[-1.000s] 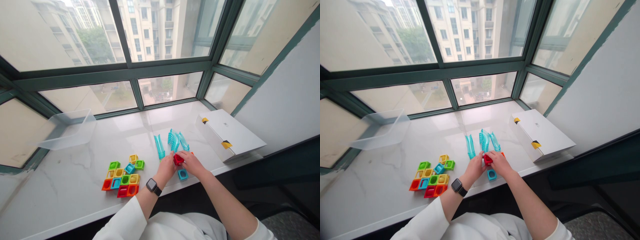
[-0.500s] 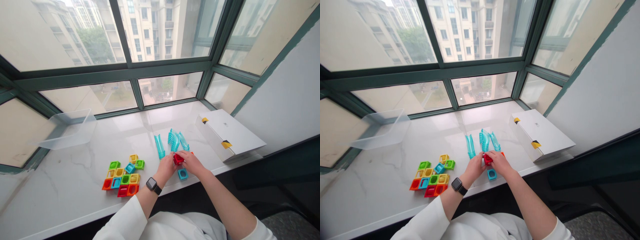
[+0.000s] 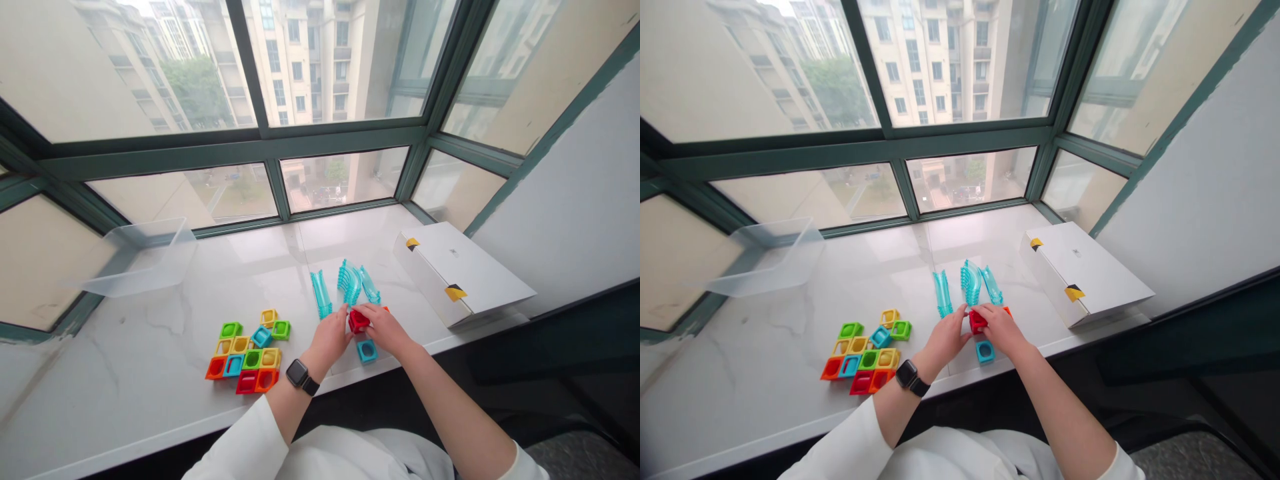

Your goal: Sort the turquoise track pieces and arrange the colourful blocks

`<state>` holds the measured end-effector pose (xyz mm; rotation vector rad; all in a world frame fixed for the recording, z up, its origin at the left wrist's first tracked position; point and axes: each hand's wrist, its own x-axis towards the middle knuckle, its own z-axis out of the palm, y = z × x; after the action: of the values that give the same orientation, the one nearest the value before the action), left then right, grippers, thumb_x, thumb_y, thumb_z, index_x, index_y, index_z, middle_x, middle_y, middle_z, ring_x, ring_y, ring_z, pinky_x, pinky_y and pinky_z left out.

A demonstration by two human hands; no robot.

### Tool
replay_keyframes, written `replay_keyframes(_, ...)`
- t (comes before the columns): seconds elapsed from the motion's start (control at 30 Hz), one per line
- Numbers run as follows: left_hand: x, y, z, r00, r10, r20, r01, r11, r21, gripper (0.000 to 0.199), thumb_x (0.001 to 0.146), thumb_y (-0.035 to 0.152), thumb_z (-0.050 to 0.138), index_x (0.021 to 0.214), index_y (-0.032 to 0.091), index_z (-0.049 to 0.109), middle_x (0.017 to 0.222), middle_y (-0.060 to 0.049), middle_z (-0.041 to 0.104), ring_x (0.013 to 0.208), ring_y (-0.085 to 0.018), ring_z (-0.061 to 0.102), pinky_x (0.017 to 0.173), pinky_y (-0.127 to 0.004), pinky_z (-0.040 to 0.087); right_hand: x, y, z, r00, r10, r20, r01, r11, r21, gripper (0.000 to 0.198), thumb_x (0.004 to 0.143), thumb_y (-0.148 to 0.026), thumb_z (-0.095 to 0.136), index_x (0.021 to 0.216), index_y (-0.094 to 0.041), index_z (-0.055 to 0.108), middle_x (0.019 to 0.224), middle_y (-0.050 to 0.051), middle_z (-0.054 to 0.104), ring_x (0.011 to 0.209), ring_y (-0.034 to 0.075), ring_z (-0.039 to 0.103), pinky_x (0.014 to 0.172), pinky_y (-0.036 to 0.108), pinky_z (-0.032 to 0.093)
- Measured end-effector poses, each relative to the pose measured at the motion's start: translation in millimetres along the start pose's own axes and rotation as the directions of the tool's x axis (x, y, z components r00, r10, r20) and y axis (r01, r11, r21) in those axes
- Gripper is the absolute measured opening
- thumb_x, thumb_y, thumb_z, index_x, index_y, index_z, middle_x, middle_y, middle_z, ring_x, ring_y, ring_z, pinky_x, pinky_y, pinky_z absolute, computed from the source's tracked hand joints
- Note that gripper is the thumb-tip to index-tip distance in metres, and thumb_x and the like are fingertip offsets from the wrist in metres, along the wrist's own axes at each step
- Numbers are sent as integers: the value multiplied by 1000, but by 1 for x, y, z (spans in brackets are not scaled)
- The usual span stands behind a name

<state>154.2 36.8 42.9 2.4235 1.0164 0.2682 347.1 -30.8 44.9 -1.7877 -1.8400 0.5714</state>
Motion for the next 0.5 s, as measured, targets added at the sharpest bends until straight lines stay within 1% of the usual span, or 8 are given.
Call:
replay_keyframes(0.1,-20,-3,-16,995,68,-73,-74,993,-92,82,87,19,76,157,26,34,143,-14,66,130,-30,66,108,-47,54,-1,1,0,1000,6,1,-6,1000,-13,71,80,3,56,144,-29,62,140,7,66,127,24,63,111,42,50)
replay_keyframes(0.17,-38,-8,-33,989,78,-124,-99,979,-176,76,90,22,74,155,29,36,141,-11,68,127,-28,68,107,-45,55,-1,2,1,1000,7,5,-7,1000,-21,73,80,2,56,145,-29,61,141,7,65,129,25,62,112,43,49)
replay_keyframes(0.23,-58,-17,-52,982,29,-189,-72,971,-229,66,93,26,71,151,29,41,135,-9,72,126,-26,69,109,-44,54,-2,2,1,1000,10,2,-9,1000,-24,72,81,1,57,146,-30,60,142,6,64,130,25,61,113,44,49)
replay_keyframes(0.3,-77,-29,-71,967,-53,-249,-10,969,-249,55,95,30,68,146,30,46,132,-6,73,124,-25,69,109,-43,54,-3,1,1,1000,21,0,-21,999,-31,70,83,-2,58,147,-32,60,143,6,63,129,26,62,112,47,50)
replay_keyframes(0.37,-95,-45,-87,949,-133,-286,57,964,-259,49,96,34,66,142,30,49,130,-6,74,124,-25,70,109,-45,54,-4,0,0,999,32,4,-32,998,-44,69,85,-4,58,147,-33,59,144,6,62,128,26,62,111,48,51)
replay_keyframes(0.43,-112,-62,-99,927,-196,-321,109,957,-267,44,97,38,64,138,29,51,127,-6,75,122,-25,71,106,-45,55,-4,-1,-1,999,36,8,-36,998,-55,69,85,-5,57,148,-33,58,145,6,61,128,26,62,111,47,51)
replay_keyframes(0.5,-128,-79,-107,895,-249,-371,152,950,-271,42,97,42,63,135,28,54,124,-6,76,120,-25,72,105,-45,56,-5,-3,-2,999,33,-2,-33,998,-53,69,85,-6,57,149,-33,56,147,6,59,129,26,61,110,45,51)
